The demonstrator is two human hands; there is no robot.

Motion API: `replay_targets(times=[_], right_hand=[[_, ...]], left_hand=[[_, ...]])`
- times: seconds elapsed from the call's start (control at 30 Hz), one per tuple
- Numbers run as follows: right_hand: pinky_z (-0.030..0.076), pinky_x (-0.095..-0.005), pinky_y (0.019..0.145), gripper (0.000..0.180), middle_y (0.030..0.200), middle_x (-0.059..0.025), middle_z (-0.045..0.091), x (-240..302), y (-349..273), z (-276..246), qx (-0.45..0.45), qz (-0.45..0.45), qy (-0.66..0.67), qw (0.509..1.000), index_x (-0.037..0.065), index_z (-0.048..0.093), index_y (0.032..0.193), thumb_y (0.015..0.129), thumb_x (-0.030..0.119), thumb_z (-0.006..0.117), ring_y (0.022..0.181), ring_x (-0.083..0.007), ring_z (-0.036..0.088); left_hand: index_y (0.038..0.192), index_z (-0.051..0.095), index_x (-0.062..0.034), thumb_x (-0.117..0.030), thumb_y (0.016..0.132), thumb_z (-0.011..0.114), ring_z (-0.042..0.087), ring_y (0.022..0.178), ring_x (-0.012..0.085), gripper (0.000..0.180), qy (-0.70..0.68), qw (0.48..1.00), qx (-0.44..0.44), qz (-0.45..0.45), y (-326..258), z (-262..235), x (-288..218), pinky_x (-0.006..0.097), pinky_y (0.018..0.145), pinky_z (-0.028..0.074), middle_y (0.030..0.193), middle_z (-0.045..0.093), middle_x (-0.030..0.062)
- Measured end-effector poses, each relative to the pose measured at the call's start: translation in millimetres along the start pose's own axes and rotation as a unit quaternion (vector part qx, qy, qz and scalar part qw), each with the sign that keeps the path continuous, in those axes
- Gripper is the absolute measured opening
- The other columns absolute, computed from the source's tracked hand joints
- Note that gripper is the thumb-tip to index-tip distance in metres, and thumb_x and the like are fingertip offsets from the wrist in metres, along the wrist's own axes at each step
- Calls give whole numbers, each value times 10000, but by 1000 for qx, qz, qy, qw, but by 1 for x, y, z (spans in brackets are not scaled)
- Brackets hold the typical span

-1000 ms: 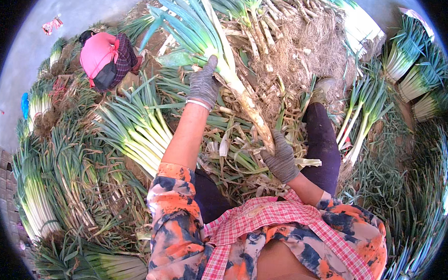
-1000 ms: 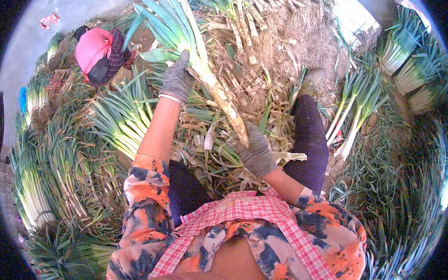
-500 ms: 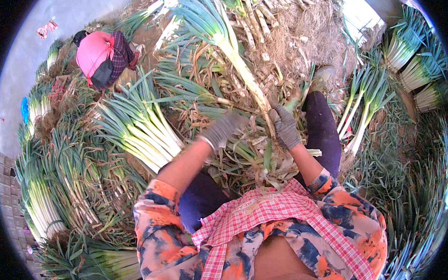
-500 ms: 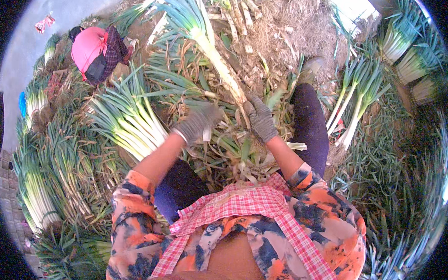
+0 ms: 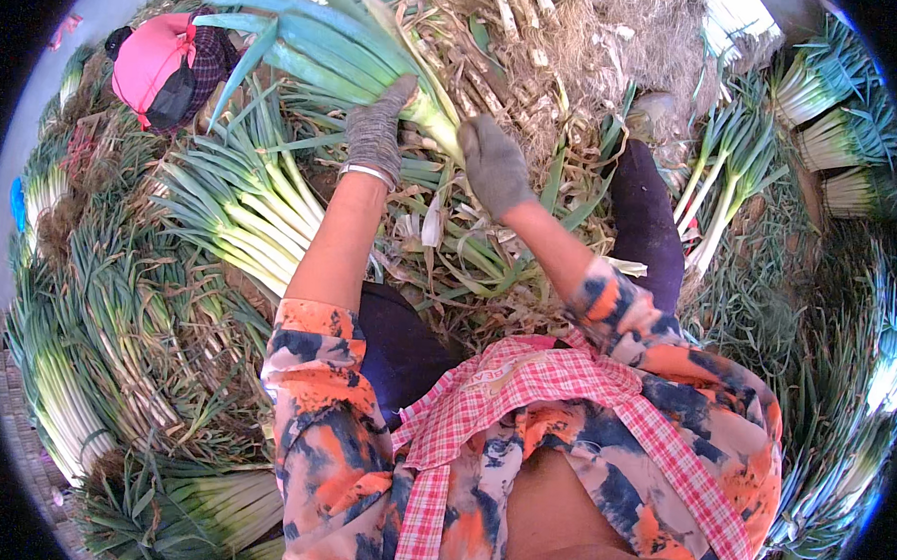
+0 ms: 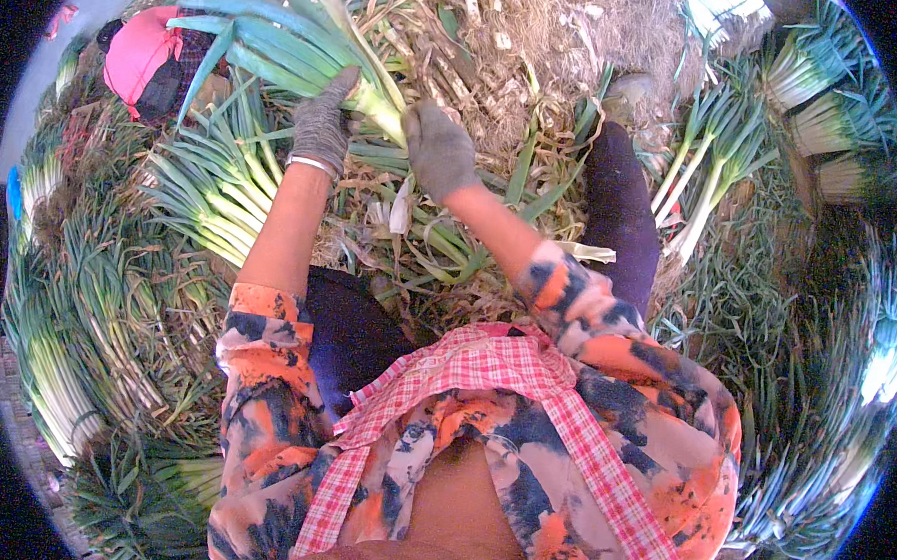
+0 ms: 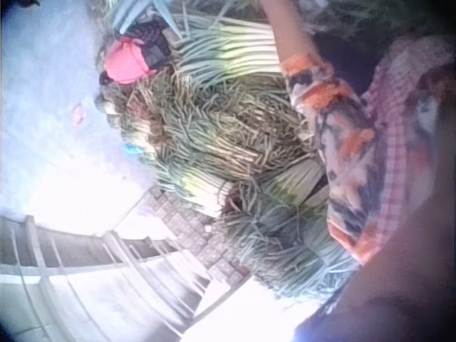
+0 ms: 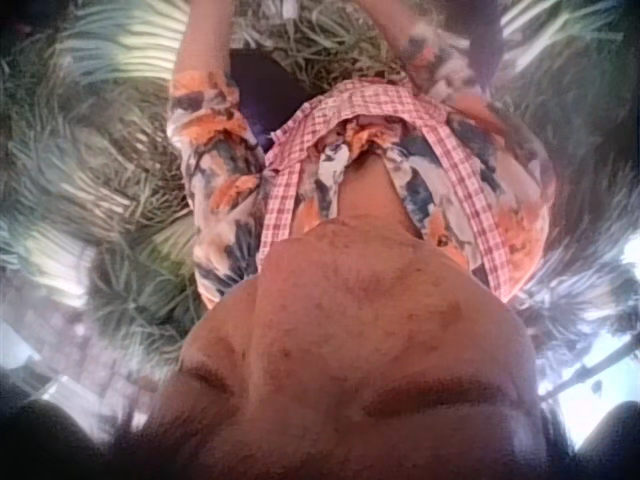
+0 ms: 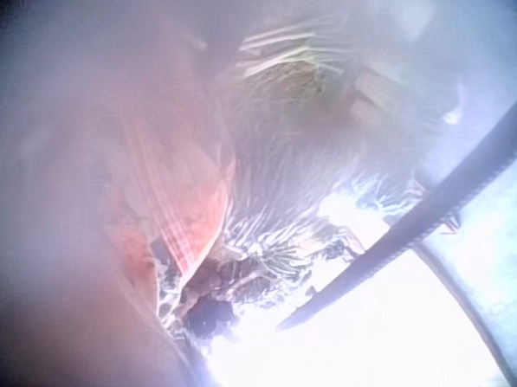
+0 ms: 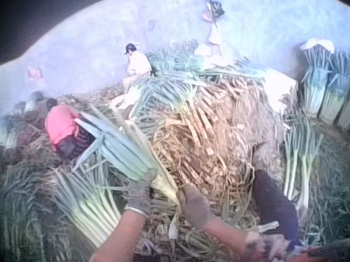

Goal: The person cleans individual leeks by hand by stripping away the outer dirty layers and placing the cleaned stalks onto a pile.

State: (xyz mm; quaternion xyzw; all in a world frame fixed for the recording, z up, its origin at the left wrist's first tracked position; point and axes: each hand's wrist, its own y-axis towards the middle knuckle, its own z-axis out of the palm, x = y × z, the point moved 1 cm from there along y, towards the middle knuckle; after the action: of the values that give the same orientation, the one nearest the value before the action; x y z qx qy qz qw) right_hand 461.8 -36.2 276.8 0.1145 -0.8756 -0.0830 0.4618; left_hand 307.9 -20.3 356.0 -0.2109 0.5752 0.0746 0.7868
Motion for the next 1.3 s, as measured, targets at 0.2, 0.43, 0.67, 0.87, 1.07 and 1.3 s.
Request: replay_targets(times=[0.2,0.43,0.67,0.87,1.07,1.3], right_hand=[[444,-289,686,336,852,-121,614,-30,35,12,157,216,274,924,-24,596,920,767,274,582,751,-159,563],[457,-239,654,298,745,-27,584,41,14,-31,40,-2,232,972,19,582,896,668,162,711,687,-106,533],[453,-286,602,255,685,-89,611,7,41,-35,141,22,197,970,14,627,747,623,225,700,627,-171,574],[469,-378,675,330,779,-173,612,-66,-1,-7,233,64,-172,955,11,604,781,708,331,580,737,-296,601],[476,-372,709,266,941,-122,611,-208,-121,-5,367,110,-392,836,59,561,982,767,191,477,831,-287,602],[420,-319,839,398,1053,-112,571,-107,-44,-51,291,89,52,951,58,523,1112,815,322,505,978,-233,542]], left_hand=[[879,554,-54,-178,646,737,518,502,113,320,-72,992,76,65,6,-7,-8,214,348,357,738,578,44],[880,555,-53,-178,646,744,525,524,118,326,-40,998,42,9,-1,-8,-2,235,363,381,765,582,44],[944,574,-23,-153,636,748,590,641,152,377,-46,990,135,16,-14,-3,-6,253,455,460,840,604,76],[944,570,-11,-144,628,755,580,641,146,390,-81,984,134,83,0,-12,-5,246,439,446,837,607,68],[856,566,-14,-163,661,734,473,433,111,298,-51,988,20,148,11,-47,-46,215,359,364,716,576,59],[880,551,-67,-149,723,687,479,521,100,224,-80,986,-46,140,35,-89,-51,213,366,328,717,557,25]])
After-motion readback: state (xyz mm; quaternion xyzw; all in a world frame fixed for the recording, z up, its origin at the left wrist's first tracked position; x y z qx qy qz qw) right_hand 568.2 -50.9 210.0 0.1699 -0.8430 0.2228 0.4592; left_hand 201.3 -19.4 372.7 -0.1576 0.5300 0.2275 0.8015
